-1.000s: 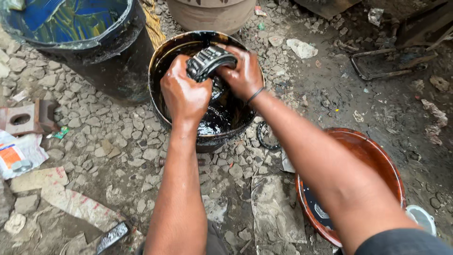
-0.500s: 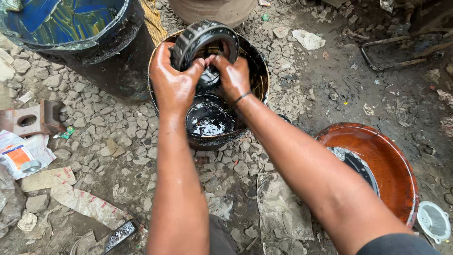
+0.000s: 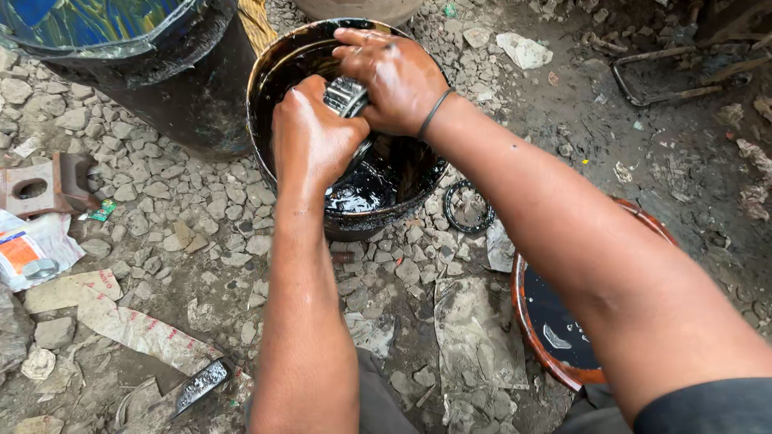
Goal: The person scrubs a greasy metal part with hands and a cloth in a basin of soapy water, then rinses it in a bucket of dark liquid. The person repeats the scrubbing and rinsing process on the same part.
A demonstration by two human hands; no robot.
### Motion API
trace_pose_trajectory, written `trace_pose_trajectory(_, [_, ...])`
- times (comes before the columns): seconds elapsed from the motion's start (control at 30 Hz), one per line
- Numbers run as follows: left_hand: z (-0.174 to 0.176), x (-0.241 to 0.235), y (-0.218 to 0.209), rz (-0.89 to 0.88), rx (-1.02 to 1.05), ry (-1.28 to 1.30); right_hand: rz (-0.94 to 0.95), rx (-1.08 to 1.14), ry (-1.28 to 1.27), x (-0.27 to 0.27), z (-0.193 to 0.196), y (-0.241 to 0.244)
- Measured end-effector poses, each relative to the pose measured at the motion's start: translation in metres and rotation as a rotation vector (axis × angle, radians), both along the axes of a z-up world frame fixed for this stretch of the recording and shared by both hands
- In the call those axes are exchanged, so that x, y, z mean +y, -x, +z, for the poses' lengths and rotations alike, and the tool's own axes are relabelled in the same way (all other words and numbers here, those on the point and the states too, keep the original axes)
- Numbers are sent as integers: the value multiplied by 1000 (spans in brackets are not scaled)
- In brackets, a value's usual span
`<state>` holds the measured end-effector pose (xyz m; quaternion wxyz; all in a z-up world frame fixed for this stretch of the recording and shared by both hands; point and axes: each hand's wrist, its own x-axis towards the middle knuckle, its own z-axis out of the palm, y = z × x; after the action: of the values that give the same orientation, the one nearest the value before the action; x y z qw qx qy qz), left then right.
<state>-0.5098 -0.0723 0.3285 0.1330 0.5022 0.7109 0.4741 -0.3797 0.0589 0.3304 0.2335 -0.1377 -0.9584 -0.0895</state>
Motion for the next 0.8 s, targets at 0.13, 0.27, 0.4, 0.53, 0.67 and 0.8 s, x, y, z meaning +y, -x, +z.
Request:
trace_pose_trajectory(0.13, [3, -4, -2, 9, -74, 42, -105, 173, 344, 9, -20, -12])
trace_pose_trajectory(0.27, [-4, -2, -5, -166, -342, -423, -205, 340, 1001, 11, -43, -12])
trace_pose_trajectory(0.4, [-18, 10, -5, -255, -469, -622, -264, 482, 1330, -9, -68, 1])
trace_pose_trajectory(0.53, [-25, 17, -2, -214, -343, -661, -82, 862, 2194, -30, -78, 14])
trace_pose_trajectory(0.67, [-25, 14, -1, -241, -310, -639, 45, 769, 2466, -39, -76, 11])
trace_pose_trajectory(0.8, [-21, 11, -5, -220, -178, -597, -42, 706, 2486, -41, -69, -5])
